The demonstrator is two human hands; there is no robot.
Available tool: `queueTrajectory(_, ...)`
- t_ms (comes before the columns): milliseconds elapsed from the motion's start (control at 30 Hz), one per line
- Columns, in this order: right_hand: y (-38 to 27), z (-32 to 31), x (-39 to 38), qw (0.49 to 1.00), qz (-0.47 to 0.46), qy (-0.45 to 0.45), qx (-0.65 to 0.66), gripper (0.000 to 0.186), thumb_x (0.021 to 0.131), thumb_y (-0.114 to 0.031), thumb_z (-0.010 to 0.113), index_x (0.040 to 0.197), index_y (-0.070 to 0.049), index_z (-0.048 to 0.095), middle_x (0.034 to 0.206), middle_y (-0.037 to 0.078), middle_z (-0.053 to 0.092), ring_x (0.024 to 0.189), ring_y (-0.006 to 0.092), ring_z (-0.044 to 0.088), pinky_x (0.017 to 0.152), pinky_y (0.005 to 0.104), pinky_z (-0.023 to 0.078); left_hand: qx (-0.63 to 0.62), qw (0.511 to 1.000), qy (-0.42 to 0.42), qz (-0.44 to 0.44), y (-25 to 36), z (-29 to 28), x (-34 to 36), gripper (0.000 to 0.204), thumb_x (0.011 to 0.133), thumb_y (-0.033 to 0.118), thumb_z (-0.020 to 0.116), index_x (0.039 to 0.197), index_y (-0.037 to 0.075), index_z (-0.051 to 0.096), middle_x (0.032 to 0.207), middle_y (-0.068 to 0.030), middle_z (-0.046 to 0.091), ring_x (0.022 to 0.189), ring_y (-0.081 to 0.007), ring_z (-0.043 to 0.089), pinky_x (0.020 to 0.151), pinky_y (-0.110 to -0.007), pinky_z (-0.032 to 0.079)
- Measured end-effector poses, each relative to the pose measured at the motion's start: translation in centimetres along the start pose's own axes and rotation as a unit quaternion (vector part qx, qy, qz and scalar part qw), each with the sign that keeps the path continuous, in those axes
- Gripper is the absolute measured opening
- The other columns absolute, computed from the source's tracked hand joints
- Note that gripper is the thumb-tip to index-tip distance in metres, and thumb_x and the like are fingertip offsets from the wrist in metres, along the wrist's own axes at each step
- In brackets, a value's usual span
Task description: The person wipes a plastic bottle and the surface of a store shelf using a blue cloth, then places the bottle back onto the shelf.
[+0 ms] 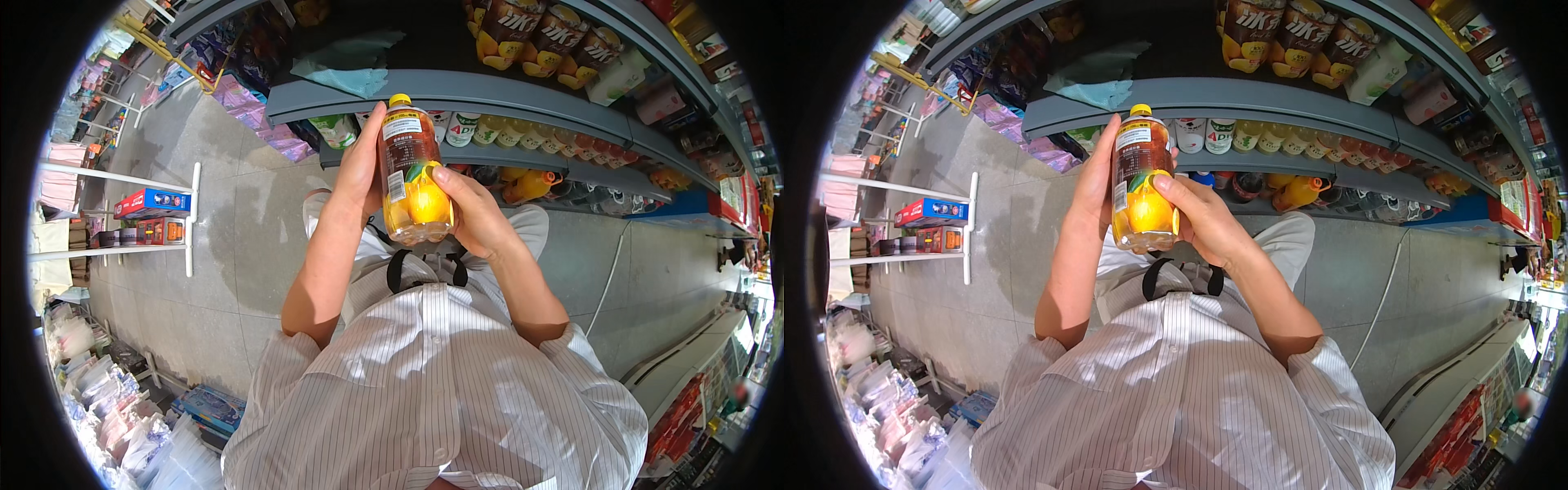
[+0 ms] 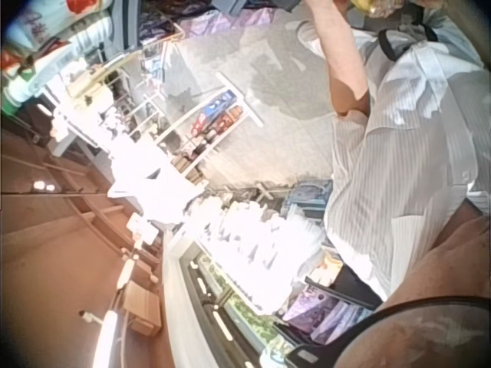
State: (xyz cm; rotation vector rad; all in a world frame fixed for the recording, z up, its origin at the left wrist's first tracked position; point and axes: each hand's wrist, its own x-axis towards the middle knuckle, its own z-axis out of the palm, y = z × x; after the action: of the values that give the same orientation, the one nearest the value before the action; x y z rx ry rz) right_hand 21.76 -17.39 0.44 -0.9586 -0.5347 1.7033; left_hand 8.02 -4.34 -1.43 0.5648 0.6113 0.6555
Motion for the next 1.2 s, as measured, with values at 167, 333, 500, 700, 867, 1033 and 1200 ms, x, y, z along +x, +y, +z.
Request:
queueTrajectory(167,0.6,0.0,0.5,0.994,-0.078,0.002,-0.071,0.063,0.094,-0.037,0.069,0.137,0.004,0.047,0.12,0.011,0.063,0.106,0.0163,0.064,0.089,0.0311,0.054,0.033,0.998,-0.001,0.059,0.0,0.9,-1.4,0.049,0.104,0.046,0.05,0.125,0.002,0.059,0.108,-0.0104,0.069,0.092,-0.0184,0.069,0.08,-0.033,0.059)
queueTrajectory(333,0.3,-0.3,0.7,0.97,-0.168,0.033,-0.17,0.074,0.087,-0.023,0.079,0.142,0.006,0.04,0.12,0.012,0.062,0.108,0.0178,0.064,0.09,0.0307,0.053,0.098,0.984,-0.032,0.148,-1.1,1.9,-3.5,0.046,0.106,0.032,0.053,0.142,0.004,0.047,0.129,-0.0077,0.059,0.115,-0.0137,0.059,0.099,-0.031,0.049)
queueTrajectory(500,0.1,-0.5,0.6,0.951,-0.198,0.073,-0.227,0.083,0.082,-0.022,0.083,0.144,0.006,0.036,0.123,0.015,0.061,0.11,0.0206,0.064,0.093,0.0333,0.053,0.163,0.967,-0.072,0.18,-1.9,1.5,-4.3,0.063,0.105,0.024,0.057,0.156,0.002,0.028,0.145,-0.011,0.049,0.131,-0.0185,0.05,0.11,-0.033,0.04)
queueTrajectory(700,-0.1,-0.9,0.7,0.953,-0.228,0.06,-0.19,0.091,0.08,-0.024,0.085,0.148,0.006,0.033,0.125,0.016,0.061,0.11,0.0231,0.065,0.093,0.0344,0.054,0.229,0.943,-0.067,0.231,-2.2,1.9,-5.8,0.063,0.103,0.019,0.058,0.154,-0.002,0.027,0.144,-0.013,0.049,0.131,-0.02,0.05,0.111,-0.035,0.039)
queueTrajectory(867,0.8,-0.6,0.9,0.886,-0.257,0.152,-0.356,0.095,0.077,-0.033,0.087,0.146,0.007,0.036,0.12,0.018,0.065,0.106,0.0236,0.067,0.092,0.0351,0.054,0.201,0.955,-0.069,0.206,-2.4,1.6,-5.5,0.063,0.103,0.019,0.058,0.154,-0.002,0.027,0.144,-0.0121,0.049,0.131,-0.0199,0.05,0.111,-0.035,0.04)
queueTrajectory(1033,0.1,-0.2,0.6,0.892,-0.262,0.132,-0.343,0.091,0.076,-0.031,0.087,0.145,0.004,0.04,0.12,0.016,0.066,0.108,0.0221,0.067,0.094,0.0346,0.053,0.189,0.955,-0.098,0.205,-2.3,1.9,-5.4,0.063,0.103,0.019,0.059,0.153,-0.002,0.028,0.144,-0.0113,0.048,0.131,-0.0191,0.049,0.111,-0.034,0.04)
queueTrajectory(1200,-0.6,-1.1,0.6,0.916,-0.26,0.086,-0.293,0.088,0.077,-0.026,0.086,0.146,0.002,0.039,0.127,0.014,0.062,0.112,0.0197,0.064,0.098,0.0343,0.051,0.189,0.952,-0.118,0.212,-2.3,2.1,-4.9,0.061,0.103,0.018,0.058,0.153,-0.001,0.029,0.144,-0.0114,0.048,0.132,-0.0189,0.049,0.111,-0.034,0.039)
